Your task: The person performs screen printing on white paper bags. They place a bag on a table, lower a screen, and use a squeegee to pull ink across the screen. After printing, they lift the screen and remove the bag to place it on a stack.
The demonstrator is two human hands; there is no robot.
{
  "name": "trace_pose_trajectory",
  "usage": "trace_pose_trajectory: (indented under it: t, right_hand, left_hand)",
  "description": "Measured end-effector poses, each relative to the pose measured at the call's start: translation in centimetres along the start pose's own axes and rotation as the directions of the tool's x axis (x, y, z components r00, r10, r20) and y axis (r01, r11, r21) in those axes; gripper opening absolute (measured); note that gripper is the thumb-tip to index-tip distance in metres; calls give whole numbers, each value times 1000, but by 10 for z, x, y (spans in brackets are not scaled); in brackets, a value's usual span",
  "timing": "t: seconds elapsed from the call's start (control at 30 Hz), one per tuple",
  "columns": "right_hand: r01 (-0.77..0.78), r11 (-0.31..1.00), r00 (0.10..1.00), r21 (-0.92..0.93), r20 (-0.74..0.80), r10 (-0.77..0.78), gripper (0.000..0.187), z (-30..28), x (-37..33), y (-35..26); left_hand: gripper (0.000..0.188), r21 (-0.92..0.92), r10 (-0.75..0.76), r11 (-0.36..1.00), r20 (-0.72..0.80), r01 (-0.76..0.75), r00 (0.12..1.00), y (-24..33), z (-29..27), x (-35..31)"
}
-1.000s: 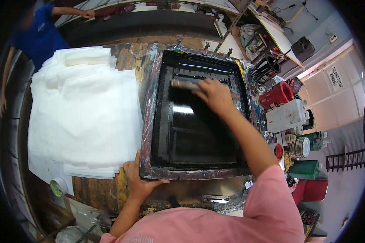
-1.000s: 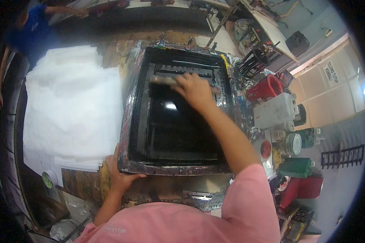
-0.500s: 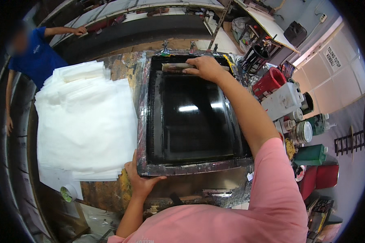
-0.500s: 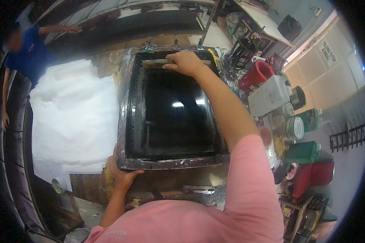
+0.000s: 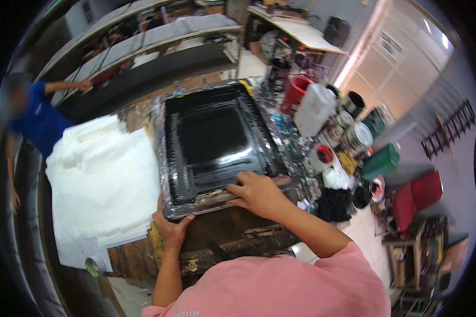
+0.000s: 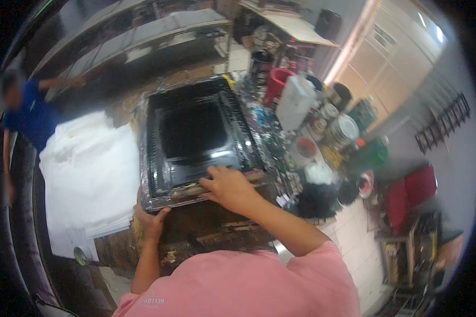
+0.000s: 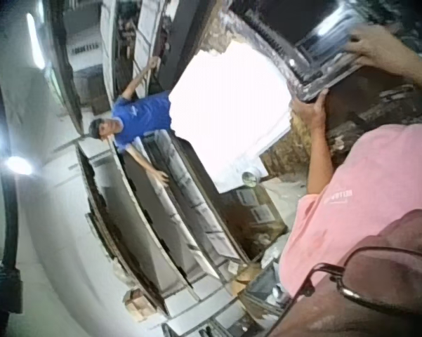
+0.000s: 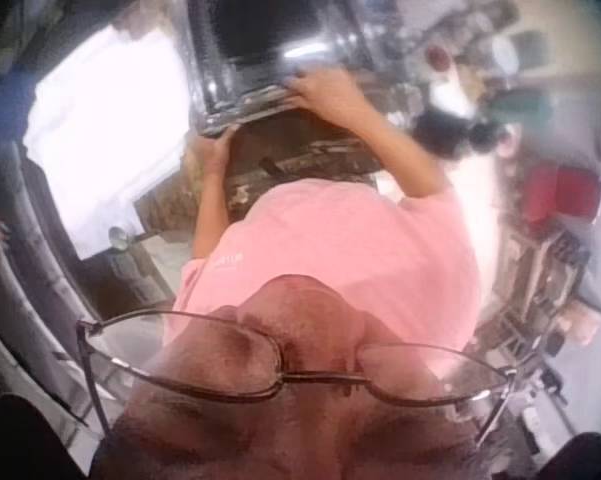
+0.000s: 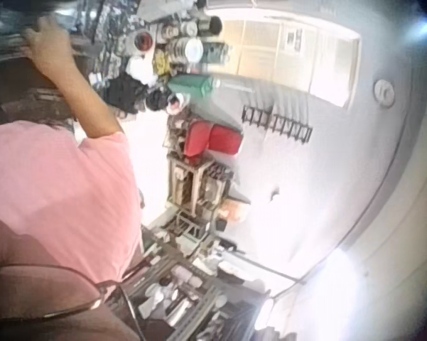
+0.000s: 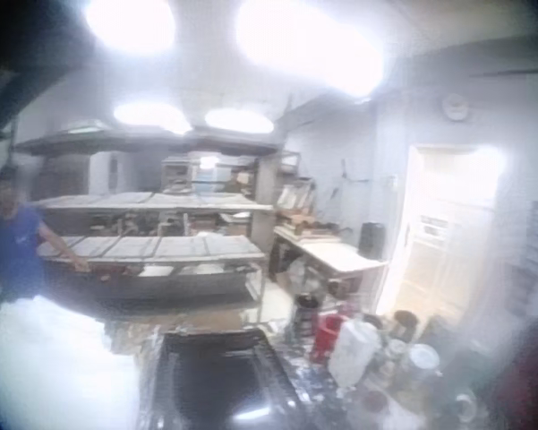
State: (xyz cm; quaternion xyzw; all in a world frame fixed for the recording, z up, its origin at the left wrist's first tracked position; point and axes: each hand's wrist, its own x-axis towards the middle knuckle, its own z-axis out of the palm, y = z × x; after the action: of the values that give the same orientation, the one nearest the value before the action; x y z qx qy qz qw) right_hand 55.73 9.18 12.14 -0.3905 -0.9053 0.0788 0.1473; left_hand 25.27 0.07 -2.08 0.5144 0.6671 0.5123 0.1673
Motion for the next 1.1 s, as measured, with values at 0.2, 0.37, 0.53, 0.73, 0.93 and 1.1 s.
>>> trace_pose_trajectory:
  t: [0.2,0.37,0.53,0.73,0.93,1.1]
  right_hand:
    - [-95,986,959,-133,-279,55,34,44,-24,-25]
    - [-122,971,955,-206,-292,58,36,56,-26,-26]
    - [-123,968,976,-218,-204,78,46,25,-18,-22]
    - [213,971,854,112,-504,-130,37,1,-61,-34]
    - [-56,974,954,219,-275,116,27,25,-171,12]
    - [-335,875,830,350,-331,450,27,53,-232,36]
  left_hand:
    - [115,1,110,994,34,-110,993,-4,3,6]
    - [111,99,98,990,40,-102,994,-5,0,8]
    - [110,76,108,991,60,-113,992,-6,1,10]
    - [109,119,105,987,47,-110,993,-10,-1,9]
    - [112,141,15,990,21,-18,1000,-11,0,8]
    - [113,115,113,987,-4,-112,994,-13,3,7]
